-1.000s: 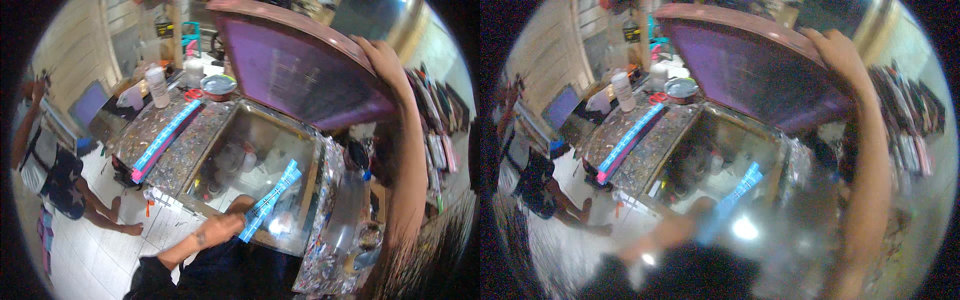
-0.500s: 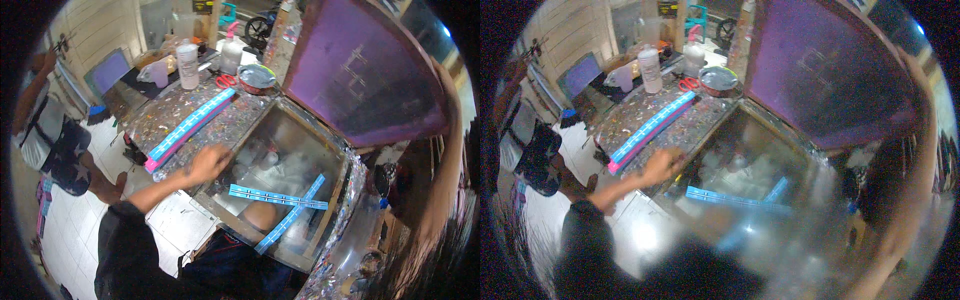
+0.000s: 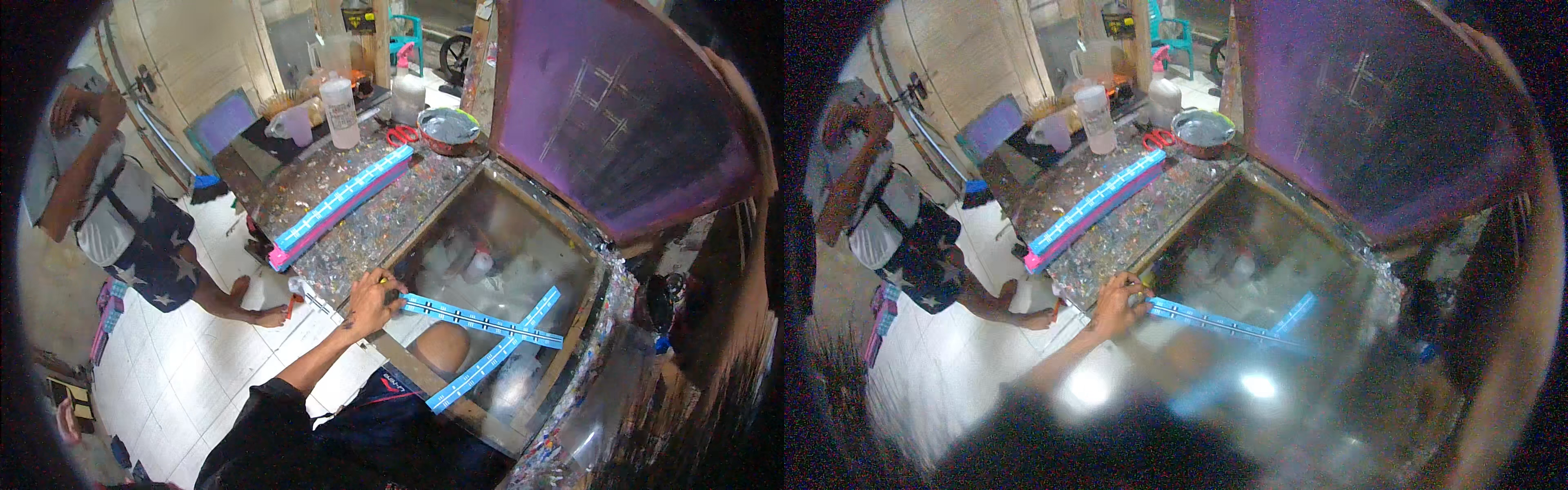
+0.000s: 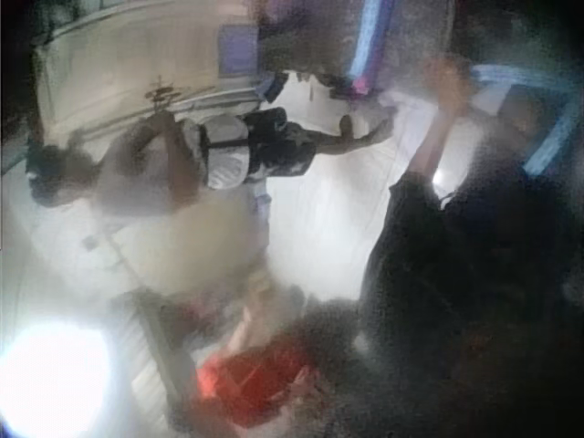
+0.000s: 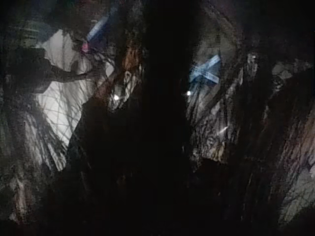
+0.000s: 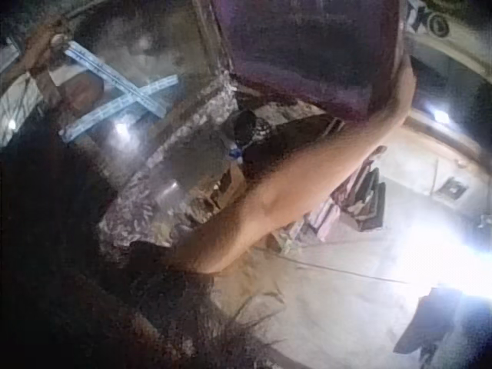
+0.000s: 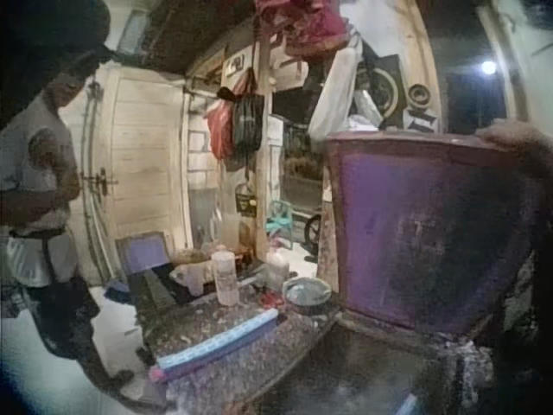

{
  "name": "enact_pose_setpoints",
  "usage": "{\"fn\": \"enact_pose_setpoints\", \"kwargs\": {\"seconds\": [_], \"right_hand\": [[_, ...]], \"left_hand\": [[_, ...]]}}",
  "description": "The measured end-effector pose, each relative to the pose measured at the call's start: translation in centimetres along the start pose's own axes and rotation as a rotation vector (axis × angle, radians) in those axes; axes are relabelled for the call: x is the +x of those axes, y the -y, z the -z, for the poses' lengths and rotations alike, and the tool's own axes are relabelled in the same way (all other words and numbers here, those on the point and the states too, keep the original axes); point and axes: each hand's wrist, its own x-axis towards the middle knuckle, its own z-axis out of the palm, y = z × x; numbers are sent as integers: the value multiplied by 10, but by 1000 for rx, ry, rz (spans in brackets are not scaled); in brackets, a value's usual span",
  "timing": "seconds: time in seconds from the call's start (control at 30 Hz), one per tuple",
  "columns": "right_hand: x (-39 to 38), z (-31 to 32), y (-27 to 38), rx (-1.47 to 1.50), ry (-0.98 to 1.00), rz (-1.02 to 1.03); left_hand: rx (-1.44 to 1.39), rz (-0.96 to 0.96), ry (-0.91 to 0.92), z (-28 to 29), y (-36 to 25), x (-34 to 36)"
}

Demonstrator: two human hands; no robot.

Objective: The person performs screen printing on fabric strips by placing a strip on the printing surface, lowering the screen, and using a squeegee to apply ink before lifting the screen and handing the finished strip to an assistant.

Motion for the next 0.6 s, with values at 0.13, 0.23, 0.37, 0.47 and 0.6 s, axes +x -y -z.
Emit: {"fn": "enact_pose_setpoints", "kwargs": {"seconds": [0.13,0.23,0.37,0.47,0.6], "right_hand": [[2,-10,-10,6,-46,21],[7,-20,-12,-29,-64,47],[1,-22,-24,-66,-88,73],[-2,-24,-28,-92,-82,95],[-18,-21,14,-69,-40,128]], "left_hand": [[-47,-66,34,0,21,20],[-80,-117,24,-6,19,20],[-72,-125,41,-11,25,30],[-103,-207,39,-14,24,33],[-197,-60,70,10,7,40]]}}
